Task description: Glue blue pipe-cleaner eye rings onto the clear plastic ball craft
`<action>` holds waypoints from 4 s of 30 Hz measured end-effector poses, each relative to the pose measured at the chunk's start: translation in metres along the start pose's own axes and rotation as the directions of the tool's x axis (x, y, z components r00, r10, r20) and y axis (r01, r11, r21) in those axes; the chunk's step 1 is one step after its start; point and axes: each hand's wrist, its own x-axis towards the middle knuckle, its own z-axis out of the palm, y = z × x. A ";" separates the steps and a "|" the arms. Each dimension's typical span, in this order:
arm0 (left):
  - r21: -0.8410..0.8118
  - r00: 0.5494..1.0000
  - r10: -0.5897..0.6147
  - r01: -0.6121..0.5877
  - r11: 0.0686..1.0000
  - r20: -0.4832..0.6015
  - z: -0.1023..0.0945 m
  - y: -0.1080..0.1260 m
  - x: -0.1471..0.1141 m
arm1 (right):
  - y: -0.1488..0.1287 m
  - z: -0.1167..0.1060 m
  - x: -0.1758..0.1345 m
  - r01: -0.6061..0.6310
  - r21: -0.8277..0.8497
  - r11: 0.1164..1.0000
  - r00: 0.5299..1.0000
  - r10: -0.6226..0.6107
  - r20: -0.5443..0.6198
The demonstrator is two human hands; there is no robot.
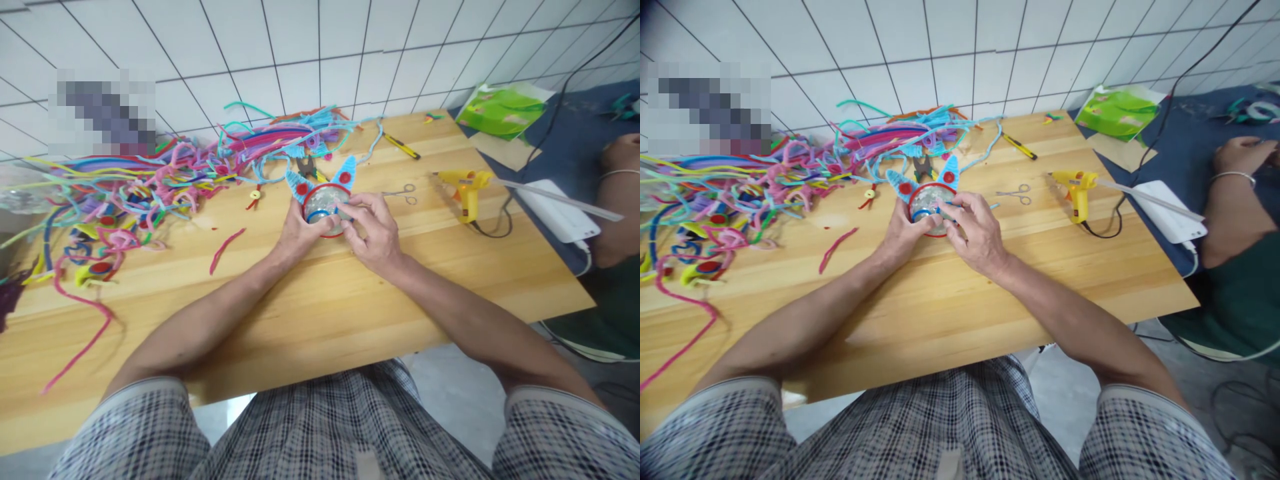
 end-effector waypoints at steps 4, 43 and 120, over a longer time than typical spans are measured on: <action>-0.003 1.000 0.008 -0.008 1.000 0.012 0.001 -0.001 0.001 | -0.002 0.002 0.001 0.048 -0.003 0.999 0.997 -0.048 -0.058; 0.008 0.999 0.014 -0.014 1.000 0.046 0.000 0.002 0.004 | 0.010 0.013 0.005 -0.624 0.592 0.509 0.755 0.589 0.289; 0.099 0.998 -0.046 0.050 0.994 -0.049 -0.005 0.007 0.012 | 0.030 0.005 0.006 -0.599 0.503 0.624 0.723 0.691 0.003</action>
